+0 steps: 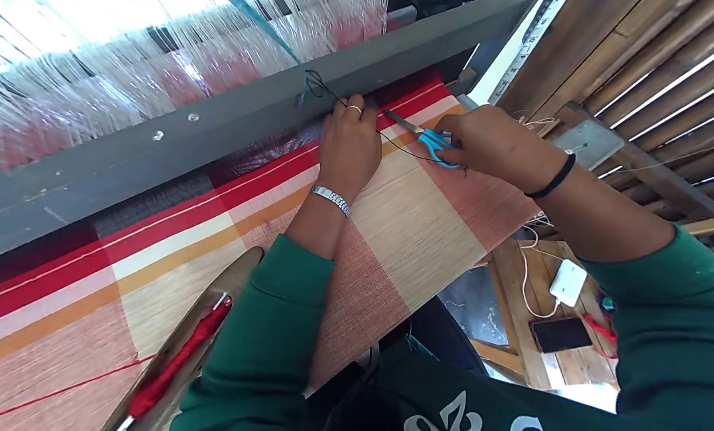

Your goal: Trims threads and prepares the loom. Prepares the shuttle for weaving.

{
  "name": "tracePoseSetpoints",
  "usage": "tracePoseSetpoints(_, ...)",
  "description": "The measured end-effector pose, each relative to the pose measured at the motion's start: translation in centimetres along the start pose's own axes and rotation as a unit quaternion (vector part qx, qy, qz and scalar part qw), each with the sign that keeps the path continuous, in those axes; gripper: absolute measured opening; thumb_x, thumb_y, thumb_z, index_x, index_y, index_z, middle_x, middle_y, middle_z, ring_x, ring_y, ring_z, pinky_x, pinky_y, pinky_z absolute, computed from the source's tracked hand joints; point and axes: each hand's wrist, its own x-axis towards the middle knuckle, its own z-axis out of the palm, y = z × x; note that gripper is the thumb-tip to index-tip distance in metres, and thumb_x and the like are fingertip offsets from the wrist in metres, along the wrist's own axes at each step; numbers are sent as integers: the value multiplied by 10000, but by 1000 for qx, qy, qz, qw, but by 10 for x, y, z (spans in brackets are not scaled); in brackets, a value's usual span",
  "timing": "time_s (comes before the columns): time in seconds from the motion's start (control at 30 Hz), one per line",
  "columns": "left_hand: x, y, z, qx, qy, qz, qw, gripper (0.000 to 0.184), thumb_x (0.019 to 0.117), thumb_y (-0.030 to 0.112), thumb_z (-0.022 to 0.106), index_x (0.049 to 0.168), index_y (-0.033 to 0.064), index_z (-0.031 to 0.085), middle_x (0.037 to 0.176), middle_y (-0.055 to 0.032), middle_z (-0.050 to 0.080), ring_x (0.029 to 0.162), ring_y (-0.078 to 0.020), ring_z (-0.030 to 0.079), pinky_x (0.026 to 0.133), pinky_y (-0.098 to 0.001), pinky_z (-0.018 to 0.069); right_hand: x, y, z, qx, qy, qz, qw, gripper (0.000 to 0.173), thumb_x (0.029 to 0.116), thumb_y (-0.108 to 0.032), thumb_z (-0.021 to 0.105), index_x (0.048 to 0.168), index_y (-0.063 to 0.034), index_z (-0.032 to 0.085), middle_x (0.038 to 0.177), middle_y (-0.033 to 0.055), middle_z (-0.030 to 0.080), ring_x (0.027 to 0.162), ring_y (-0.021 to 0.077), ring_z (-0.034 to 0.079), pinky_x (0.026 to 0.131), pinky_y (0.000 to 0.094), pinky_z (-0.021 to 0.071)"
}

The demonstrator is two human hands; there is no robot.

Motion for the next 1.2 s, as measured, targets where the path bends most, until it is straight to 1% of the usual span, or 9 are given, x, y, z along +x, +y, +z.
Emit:
tracePoseSetpoints(0.27,-1,0,1,4,3,-2,1000,307,996,98,493,1204,51,713,1212,-154,635,1189,-351,576,951,-482,493,-1,1,3,-1,10,-6,1000,236,985,-240,697,1123,-49,687,851,132,696,799,313,692,783,523,560)
tracePoseSetpoints(0.4,-1,0,0,3,2,-3,1000,311,993,95,487,1202,53,714,1211,-152,635,1195,-351,575,955,-484,493,-6,7,4,27,18,-16,999,250,983,-202,693,1185,-55,679,897,133,711,823,308,702,810,528,567)
tracePoseSetpoints(0.5,-1,0,1,12,0,-3,1000,301,990,109,494,1212,47,688,1239,-163,627,1203,-367,572,948,-500,493,-10,21,0,41,36,-7,998,316,965,-251,706,1209,-53,673,926,153,720,827,332,712,794,573,569)
tracePoseSetpoints(0.67,-2,2,7,44,-21,8,999,495,1019,219,422,1497,168,535,1401,-183,547,1270,-392,509,947,-530,439,-14,32,-2,41,36,25,998,341,969,-263,709,1229,-48,660,919,169,713,825,360,703,784,596,560)
tracePoseSetpoints(0.77,-2,0,8,37,-26,13,999,454,1020,245,436,1441,209,603,1380,-172,555,1255,-377,511,957,-525,425,-15,27,-1,41,19,29,999,324,966,-270,710,1223,-75,677,898,148,715,809,338,701,767,581,562)
tracePoseSetpoints(0.87,-2,-1,4,0,-19,13,1000,396,1004,200,488,1346,254,679,1271,-142,593,1209,-354,529,933,-509,435,-14,22,-1,31,15,20,999,315,968,-283,713,1212,-85,680,893,137,714,815,325,700,777,565,561)
tracePoseSetpoints(1.0,-1,3,-2,-9,7,-12,1000,318,1000,138,467,1281,126,616,1238,-149,647,1221,-363,582,954,-522,485,-10,18,0,17,18,16,1000,296,980,-265,698,1203,-70,683,912,156,709,850,346,698,800,578,557)
tracePoseSetpoints(1.07,-1,2,0,-5,11,-13,1000,302,999,134,464,1239,78,638,1249,-155,648,1235,-364,578,955,-518,485,-8,17,0,11,18,10,1000,285,988,-248,692,1208,-67,687,930,164,708,871,357,696,817,579,554)
tracePoseSetpoints(1.2,-1,1,4,11,9,-5,1000,307,1006,135,463,1216,72,678,1237,-156,633,1210,-362,574,959,-505,483,-7,13,0,-1,20,5,1000,262,989,-219,690,1200,-64,693,944,173,714,887,367,699,840,585,548)
